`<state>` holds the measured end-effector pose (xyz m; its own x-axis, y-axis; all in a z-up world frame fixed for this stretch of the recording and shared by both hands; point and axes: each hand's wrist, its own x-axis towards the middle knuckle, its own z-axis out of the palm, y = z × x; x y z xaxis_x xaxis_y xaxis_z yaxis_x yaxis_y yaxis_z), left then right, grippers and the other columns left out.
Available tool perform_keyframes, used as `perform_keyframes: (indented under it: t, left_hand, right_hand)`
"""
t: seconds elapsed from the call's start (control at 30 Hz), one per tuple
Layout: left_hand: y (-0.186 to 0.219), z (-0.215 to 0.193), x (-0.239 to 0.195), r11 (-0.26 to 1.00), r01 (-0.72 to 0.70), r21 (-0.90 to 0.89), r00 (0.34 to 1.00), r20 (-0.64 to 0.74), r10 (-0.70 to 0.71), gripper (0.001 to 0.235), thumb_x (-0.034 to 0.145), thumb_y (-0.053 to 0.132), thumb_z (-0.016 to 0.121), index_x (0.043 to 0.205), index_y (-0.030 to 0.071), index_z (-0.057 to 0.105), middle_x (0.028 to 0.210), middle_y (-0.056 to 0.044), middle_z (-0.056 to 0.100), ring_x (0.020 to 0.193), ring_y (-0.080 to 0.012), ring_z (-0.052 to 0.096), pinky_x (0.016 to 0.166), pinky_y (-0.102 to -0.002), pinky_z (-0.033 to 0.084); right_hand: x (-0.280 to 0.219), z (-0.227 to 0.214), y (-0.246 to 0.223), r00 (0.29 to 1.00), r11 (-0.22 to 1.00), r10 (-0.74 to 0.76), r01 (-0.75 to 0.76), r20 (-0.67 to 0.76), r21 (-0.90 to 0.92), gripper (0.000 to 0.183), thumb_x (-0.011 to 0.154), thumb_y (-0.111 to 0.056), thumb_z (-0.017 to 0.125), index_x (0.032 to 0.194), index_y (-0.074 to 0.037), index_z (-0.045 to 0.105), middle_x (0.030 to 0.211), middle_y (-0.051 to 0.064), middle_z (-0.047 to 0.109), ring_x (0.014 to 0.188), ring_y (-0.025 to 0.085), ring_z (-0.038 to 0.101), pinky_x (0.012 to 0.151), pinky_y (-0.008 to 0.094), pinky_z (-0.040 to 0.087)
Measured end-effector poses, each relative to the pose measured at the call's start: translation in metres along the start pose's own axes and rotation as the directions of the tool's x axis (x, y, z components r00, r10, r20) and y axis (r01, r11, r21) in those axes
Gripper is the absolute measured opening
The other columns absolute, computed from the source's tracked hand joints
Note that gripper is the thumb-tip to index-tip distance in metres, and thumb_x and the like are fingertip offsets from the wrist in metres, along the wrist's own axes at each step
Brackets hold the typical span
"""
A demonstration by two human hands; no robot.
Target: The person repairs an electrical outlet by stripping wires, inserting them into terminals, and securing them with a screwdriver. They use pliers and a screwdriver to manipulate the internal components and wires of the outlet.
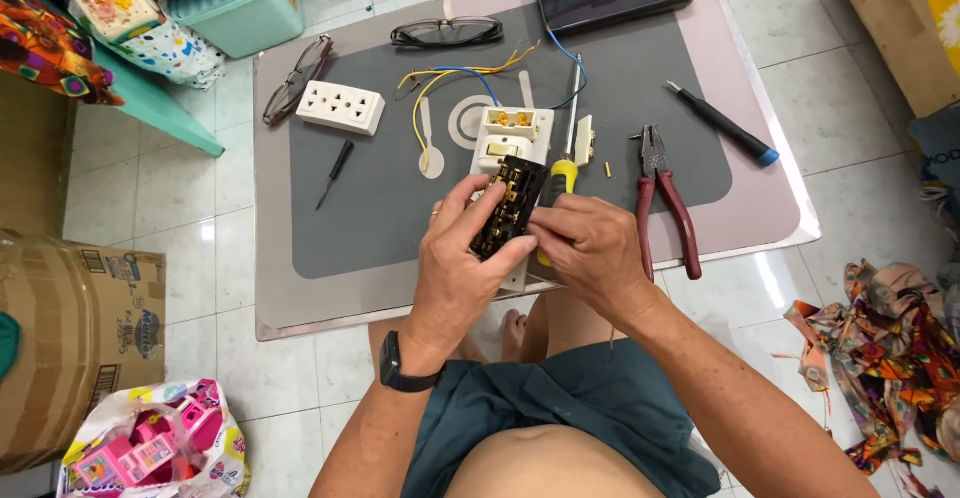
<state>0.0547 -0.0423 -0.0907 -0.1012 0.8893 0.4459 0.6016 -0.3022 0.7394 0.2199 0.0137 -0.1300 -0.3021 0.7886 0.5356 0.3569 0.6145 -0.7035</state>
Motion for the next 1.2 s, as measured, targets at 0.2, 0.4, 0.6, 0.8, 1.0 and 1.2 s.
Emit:
perform_keyframes:
  t: [0.2,0.4,0.6,0.8,1.0,1.2]
  left_hand:
    - [0.003,0.000,-0.006,1.000,-0.022,0.021,0.999,-0.026,0.023,0.051,0.074,0.032,0.085,0.117,0.013,0.067,0.126,-0.016,0.063,0.108,-0.0340,0.064,0.092,-0.045,0.051]
    - [0.016,-0.002,-0.003,0.998,0.044,0.044,0.996,-0.078,-0.041,0.025,0.083,0.026,0.079,0.104,0.013,0.073,0.120,-0.015,0.066,0.096,-0.0299,0.070,0.081,-0.041,0.058]
    - [0.024,-0.014,0.013,0.946,-0.129,0.297,0.985,-0.074,0.158,0.006,0.082,0.020,0.080,0.082,0.018,0.075,0.092,0.000,0.064,0.084,-0.0179,0.065,0.075,-0.030,0.054]
    - [0.006,-0.009,0.017,0.986,-0.031,0.164,0.997,-0.067,0.042,0.010,0.086,0.025,0.076,0.077,0.023,0.074,0.075,0.007,0.066,0.070,-0.0132,0.066,0.066,-0.024,0.053]
    - [0.008,-0.006,0.005,0.890,-0.302,0.343,0.949,0.015,0.316,0.016,0.091,0.025,0.069,0.078,0.016,0.071,0.078,0.003,0.063,0.077,-0.0160,0.065,0.062,-0.026,0.054]
    - [0.010,-0.020,0.013,0.833,-0.348,0.430,0.916,-0.034,0.400,0.021,0.095,0.026,0.064,0.079,0.014,0.070,0.078,0.001,0.062,0.084,-0.0180,0.062,0.070,-0.028,0.052]
  right_hand:
    - [0.009,-0.010,-0.014,0.994,0.989,0.092,-0.098,0.065,0.106,0.005,0.082,-0.013,0.075,0.087,-0.013,0.076,0.065,0.008,0.063,0.062,0.028,0.065,0.056,0.034,0.050]
    - [0.008,-0.013,-0.020,0.986,0.986,0.132,-0.142,0.104,0.090,0.006,0.086,-0.018,0.073,0.088,-0.020,0.078,0.065,0.005,0.062,0.063,0.025,0.064,0.057,0.033,0.051]
    - [0.010,-0.015,-0.029,0.995,0.996,0.085,-0.087,0.043,0.036,0.009,0.084,-0.016,0.074,0.092,-0.014,0.077,0.072,0.010,0.065,0.064,0.031,0.065,0.058,0.038,0.052]
    - [0.016,-0.030,-0.060,0.991,0.988,0.134,-0.134,0.006,0.082,0.059,0.087,-0.019,0.071,0.139,-0.001,0.048,0.096,0.021,0.069,0.063,0.029,0.066,0.065,0.045,0.053]
    - [0.033,-0.016,-0.028,0.912,0.901,0.404,-0.410,0.074,0.140,0.029,0.084,-0.026,0.075,0.112,-0.019,0.073,0.083,0.008,0.074,0.071,0.018,0.071,0.061,0.029,0.054]
    - [0.026,-0.010,-0.022,0.880,0.833,0.471,-0.467,0.062,0.297,0.027,0.086,-0.015,0.073,0.111,-0.008,0.072,0.078,0.015,0.073,0.069,0.017,0.073,0.058,0.023,0.055]
